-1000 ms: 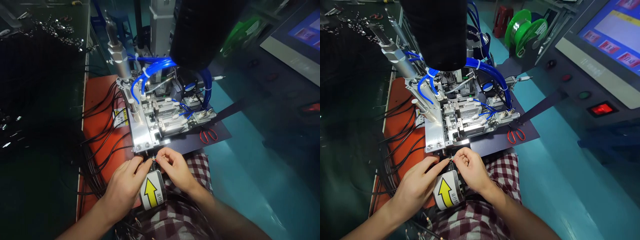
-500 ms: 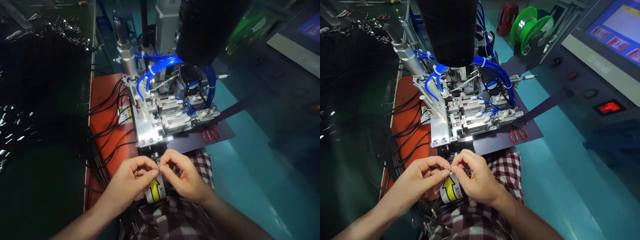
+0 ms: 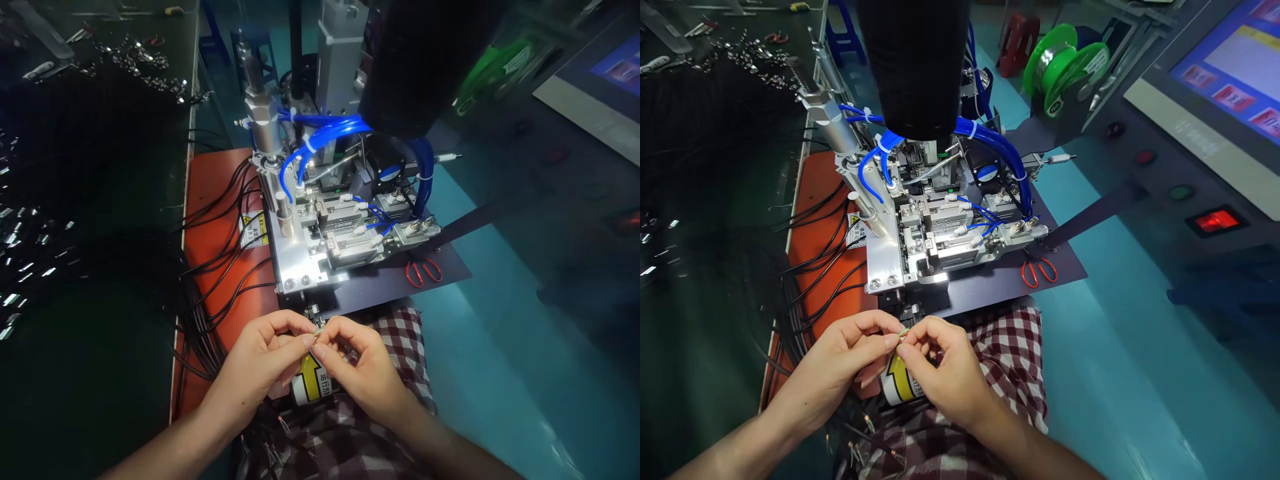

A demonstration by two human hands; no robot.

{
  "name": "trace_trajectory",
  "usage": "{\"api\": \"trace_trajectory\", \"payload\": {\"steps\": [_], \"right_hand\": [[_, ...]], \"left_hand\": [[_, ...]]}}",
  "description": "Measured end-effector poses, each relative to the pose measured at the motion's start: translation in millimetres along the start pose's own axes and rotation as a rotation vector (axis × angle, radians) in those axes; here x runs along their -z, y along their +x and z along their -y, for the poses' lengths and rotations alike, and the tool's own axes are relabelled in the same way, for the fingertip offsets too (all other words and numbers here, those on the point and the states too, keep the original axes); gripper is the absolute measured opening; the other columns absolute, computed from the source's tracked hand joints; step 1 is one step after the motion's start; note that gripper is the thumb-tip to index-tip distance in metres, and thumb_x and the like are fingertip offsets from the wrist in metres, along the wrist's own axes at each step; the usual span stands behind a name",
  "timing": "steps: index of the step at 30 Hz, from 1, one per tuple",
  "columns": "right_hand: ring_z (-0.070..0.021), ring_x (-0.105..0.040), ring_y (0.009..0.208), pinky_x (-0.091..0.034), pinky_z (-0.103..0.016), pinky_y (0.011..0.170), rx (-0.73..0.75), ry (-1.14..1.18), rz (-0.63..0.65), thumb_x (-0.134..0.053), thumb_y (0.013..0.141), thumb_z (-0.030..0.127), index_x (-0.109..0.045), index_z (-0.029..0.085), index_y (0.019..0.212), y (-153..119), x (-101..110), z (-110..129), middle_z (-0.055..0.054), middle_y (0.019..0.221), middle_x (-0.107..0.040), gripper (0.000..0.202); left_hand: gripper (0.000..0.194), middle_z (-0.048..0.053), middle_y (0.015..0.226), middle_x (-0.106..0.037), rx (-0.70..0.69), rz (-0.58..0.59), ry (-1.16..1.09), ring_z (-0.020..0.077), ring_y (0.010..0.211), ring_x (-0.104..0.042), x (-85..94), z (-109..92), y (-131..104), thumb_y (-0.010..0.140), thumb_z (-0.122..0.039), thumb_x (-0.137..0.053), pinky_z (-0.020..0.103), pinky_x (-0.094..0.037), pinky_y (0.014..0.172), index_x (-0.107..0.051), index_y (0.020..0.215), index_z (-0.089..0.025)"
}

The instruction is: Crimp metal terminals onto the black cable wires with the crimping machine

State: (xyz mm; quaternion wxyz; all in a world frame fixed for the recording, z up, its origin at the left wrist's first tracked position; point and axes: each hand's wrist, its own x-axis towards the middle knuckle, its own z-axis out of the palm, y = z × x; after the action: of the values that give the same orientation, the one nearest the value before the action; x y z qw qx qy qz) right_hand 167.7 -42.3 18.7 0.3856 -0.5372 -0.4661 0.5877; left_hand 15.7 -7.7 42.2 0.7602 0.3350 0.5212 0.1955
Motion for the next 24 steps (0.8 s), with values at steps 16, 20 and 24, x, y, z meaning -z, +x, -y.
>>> {"api": "trace_trajectory", "payload": {"steps": [16, 20, 24], "right_hand": [[-0.0104, -0.043, 0.054, -0.036, -0.023, 0.051, -0.027, 0.024, -0.049, -0.060, 0.076, 0.023, -0.056, 0.017, 0.069, 6.8, 8.1, 9.4, 0.004, 0.059, -0.049, 0.009], [-0.0095, -0.040, 0.053, -0.034, -0.023, 0.050, -0.068, 0.072, -0.049, -0.060, 0.074, 0.023, -0.055, 0.016, 0.067, 7.2, 6.5, 10.7, 0.004, 0.057, -0.047, 0.010], [-0.0095, -0.040, 0.053, -0.034, -0.023, 0.050, -0.092, 0.107, -0.043, -0.060, 0.073, 0.024, -0.055, 0.016, 0.067, 7.3, 5.6, 10.4, 0.004, 0.058, -0.047, 0.011]], "left_hand": [[0.027, -0.011, 0.041, -0.031, -0.036, -0.012, 0.040, 0.0042, 0.038, -0.021, -3.7, 2.8, -3.7, 0.077, -0.042, -0.063, 0.018, -0.021, 0.038, -0.054, 0.077, -0.017], [0.026, -0.011, 0.042, -0.031, -0.059, -0.023, 0.100, 0.0043, 0.038, -0.023, -4.3, 2.5, -3.6, 0.079, -0.042, -0.061, 0.018, -0.022, 0.038, -0.053, 0.077, -0.017], [0.027, -0.011, 0.042, -0.030, -0.063, -0.027, 0.091, 0.0043, 0.038, -0.022, -4.7, 3.2, -3.4, 0.079, -0.043, -0.061, 0.018, -0.022, 0.038, -0.053, 0.077, -0.017]]}}
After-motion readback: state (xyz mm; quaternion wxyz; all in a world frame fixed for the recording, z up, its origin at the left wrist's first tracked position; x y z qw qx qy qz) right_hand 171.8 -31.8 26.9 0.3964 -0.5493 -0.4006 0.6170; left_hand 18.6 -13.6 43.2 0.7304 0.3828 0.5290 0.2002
